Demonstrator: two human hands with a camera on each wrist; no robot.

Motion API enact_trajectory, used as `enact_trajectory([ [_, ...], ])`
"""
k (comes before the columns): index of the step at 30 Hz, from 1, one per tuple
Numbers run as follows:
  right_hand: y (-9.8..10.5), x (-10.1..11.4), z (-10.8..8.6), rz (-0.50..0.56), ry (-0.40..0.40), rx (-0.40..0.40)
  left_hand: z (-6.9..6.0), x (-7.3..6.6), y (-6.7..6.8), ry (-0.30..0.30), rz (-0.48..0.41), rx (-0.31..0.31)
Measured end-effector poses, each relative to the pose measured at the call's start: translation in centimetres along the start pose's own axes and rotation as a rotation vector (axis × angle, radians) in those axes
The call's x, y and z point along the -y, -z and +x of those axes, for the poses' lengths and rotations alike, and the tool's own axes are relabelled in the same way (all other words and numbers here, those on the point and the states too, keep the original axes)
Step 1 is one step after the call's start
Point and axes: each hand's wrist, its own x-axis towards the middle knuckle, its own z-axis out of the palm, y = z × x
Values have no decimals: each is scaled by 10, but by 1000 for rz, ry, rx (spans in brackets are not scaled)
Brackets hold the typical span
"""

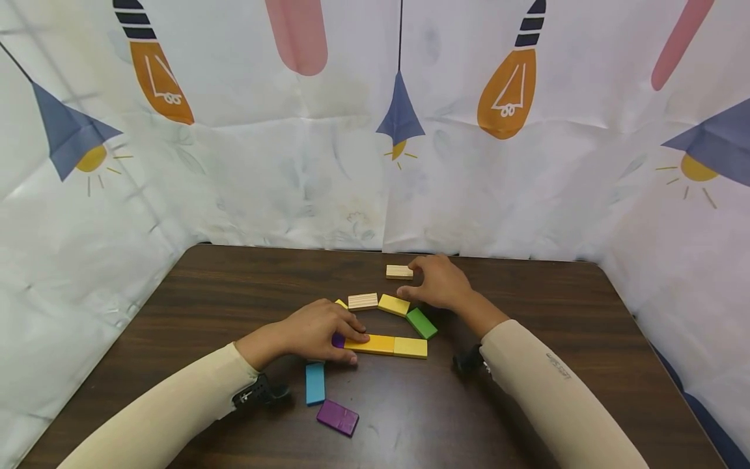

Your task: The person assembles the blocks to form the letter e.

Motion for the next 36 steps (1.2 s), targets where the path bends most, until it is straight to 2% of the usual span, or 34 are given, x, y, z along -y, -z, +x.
enact_trajectory([
  [9, -3, -9, 15, 16, -41, 21, -1, 1, 0, -5, 12, 4],
  [16, -7, -9, 20, 34, 2, 51, -1, -1, 2, 1, 4, 11],
  [23, -9, -7, 25, 52, 10, 83, 0, 0, 1, -1, -5, 3],
  [36, -11, -6, 30, 29, 21, 85, -1, 1, 0, -4, -7, 2],
])
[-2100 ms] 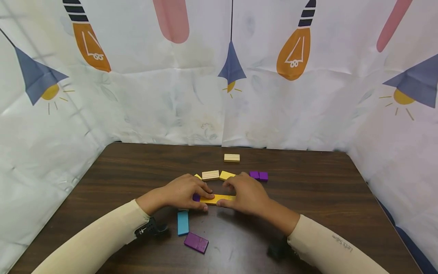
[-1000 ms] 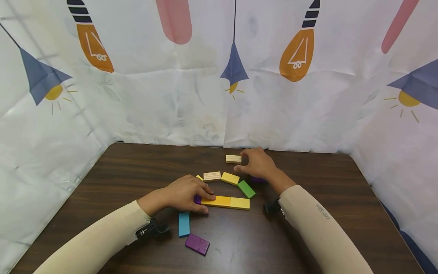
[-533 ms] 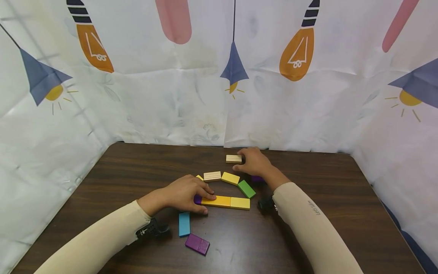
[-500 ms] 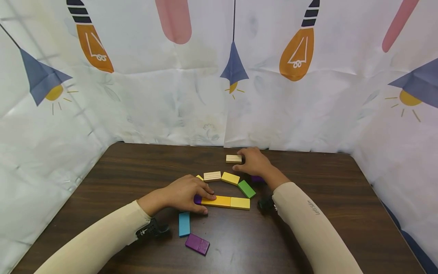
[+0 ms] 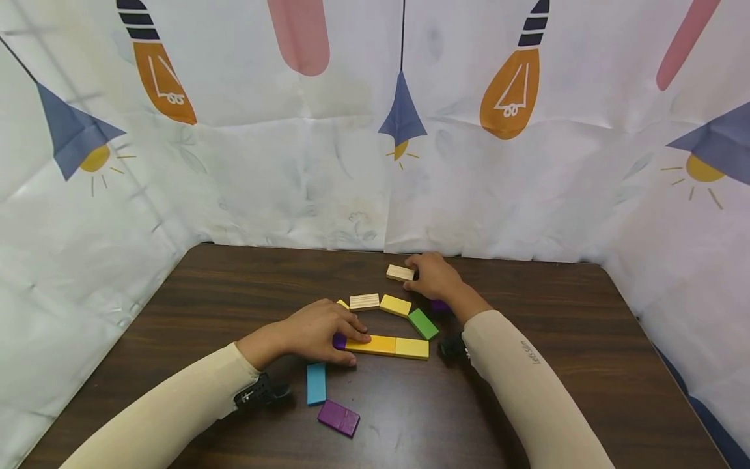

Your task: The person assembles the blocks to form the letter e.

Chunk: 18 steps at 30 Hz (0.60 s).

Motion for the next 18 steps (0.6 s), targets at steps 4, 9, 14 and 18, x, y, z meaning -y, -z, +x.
enact_trajectory([
  [4, -2, -1, 1, -7, -17, 1, 0, 0, -1, 6, 2, 2],
  [9, -4, -4, 0, -58, -32, -6, 0, 0, -1, 8, 3, 4],
  [14, 0, -7, -7, -55, -43, -57, 0, -1, -1, 10, 1, 4],
  [18, 5, -10, -13, -29, -40, -102, 0, -1, -1, 10, 3, 5],
])
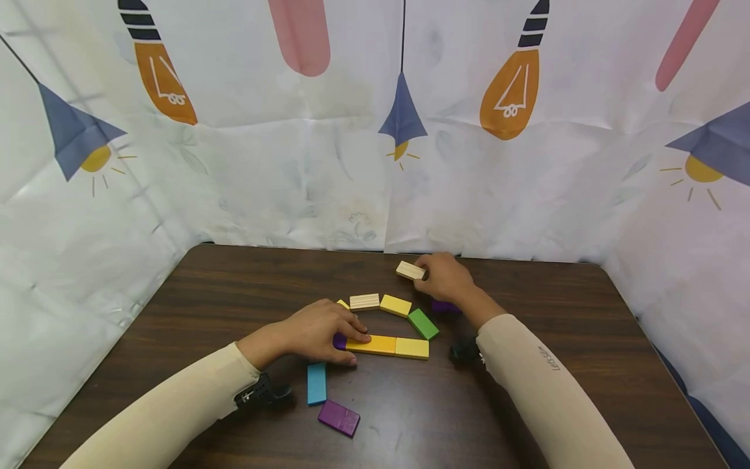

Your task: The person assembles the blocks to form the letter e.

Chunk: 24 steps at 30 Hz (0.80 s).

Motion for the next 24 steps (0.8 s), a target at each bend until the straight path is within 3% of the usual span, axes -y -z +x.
enact_trajectory([
  [6, 10, -1, -11, 2, 16, -27, 1, 0, 0, 0, 10, -1],
  [12, 17, 2, -28, -23, 99, -40, 1, 0, 1, -8, 13, -5],
  [24, 13, 10, -63, -31, 170, -13, 0, -1, 2, -7, 7, -8],
])
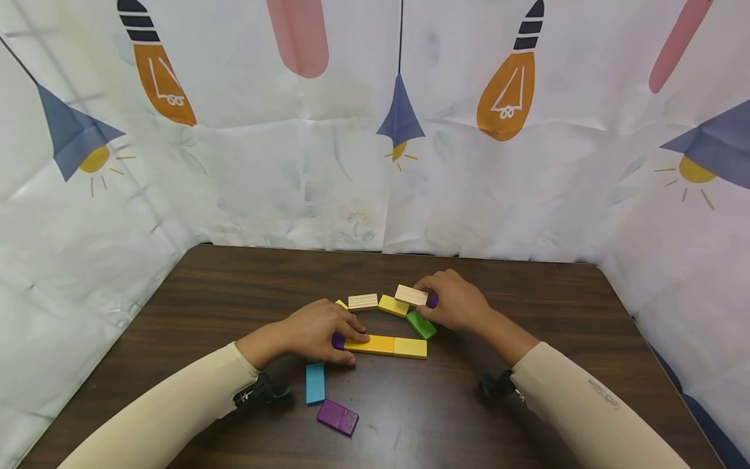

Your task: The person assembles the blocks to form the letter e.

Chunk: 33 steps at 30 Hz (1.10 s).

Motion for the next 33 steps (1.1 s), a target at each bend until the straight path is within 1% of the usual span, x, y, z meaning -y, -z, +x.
enact_trajectory([
  [2, -1, 2, -4, 6, 6, 6, 0, 1, -1, -11, -2, -10],
  [7, -4, 8, -15, 2, 30, 1, -1, 1, -1, -15, -6, -15],
  [13, -7, 17, -27, 2, 89, -17, -1, -1, 1, -17, -13, -23],
  [22, -13, 28, -43, -7, 169, -8, 0, -1, -1, -6, -7, -18],
  [33, -19, 41, -60, 31, 186, 9, 1, -1, 0, 13, -1, -7],
])
